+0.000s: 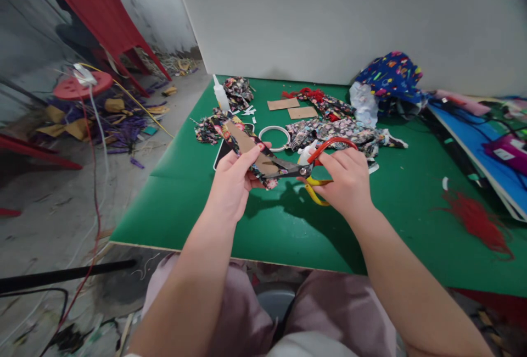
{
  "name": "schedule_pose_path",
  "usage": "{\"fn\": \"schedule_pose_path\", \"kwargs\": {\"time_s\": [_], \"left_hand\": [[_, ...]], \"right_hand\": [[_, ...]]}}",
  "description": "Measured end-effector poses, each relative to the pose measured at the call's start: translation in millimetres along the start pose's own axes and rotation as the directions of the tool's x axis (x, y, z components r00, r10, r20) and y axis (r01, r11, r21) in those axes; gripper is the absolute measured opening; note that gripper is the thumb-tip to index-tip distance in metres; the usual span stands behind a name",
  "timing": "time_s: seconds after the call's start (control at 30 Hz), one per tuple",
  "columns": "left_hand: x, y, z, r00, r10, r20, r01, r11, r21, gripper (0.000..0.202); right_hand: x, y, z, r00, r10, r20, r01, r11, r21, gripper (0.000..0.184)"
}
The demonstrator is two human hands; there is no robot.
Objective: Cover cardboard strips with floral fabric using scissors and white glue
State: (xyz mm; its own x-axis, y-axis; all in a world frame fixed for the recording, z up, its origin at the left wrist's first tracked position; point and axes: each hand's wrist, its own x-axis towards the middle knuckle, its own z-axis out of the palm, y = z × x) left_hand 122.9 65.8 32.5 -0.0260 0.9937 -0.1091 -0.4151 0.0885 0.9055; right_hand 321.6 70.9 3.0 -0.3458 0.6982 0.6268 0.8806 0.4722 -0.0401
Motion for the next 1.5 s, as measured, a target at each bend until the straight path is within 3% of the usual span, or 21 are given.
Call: {"fn": "schedule_pose_path", "kwargs": {"time_s": [0.57, 1.23, 1.5], "left_hand": [[0.1, -0.7, -1.2, 1.0, 0.016, -0.002, -0.016, 1.0, 0.001, 0.018], [-0.6, 0.9, -2.1, 0.999, 0.037, -0.011, -0.036, 0.997, 0.067, 0.018], [0.4, -0.2, -3.1, 1.0, 0.025, -0.006, -0.025, 0.997, 0.068, 0.018]], "right_hand": [[-0.4, 0.9, 0.6, 0.999, -0.026, -0.021, 0.024, 0.995, -0.093, 0.034], [1.6, 1.2, -0.4, 0.985, -0.112, -0.132, 0.091, 0.984, -0.155, 0.022], [0.4, 3.2, 1.7, 0.989, -0.097, -0.107, 0.079, 0.984, -0.16, 0.02]]}}
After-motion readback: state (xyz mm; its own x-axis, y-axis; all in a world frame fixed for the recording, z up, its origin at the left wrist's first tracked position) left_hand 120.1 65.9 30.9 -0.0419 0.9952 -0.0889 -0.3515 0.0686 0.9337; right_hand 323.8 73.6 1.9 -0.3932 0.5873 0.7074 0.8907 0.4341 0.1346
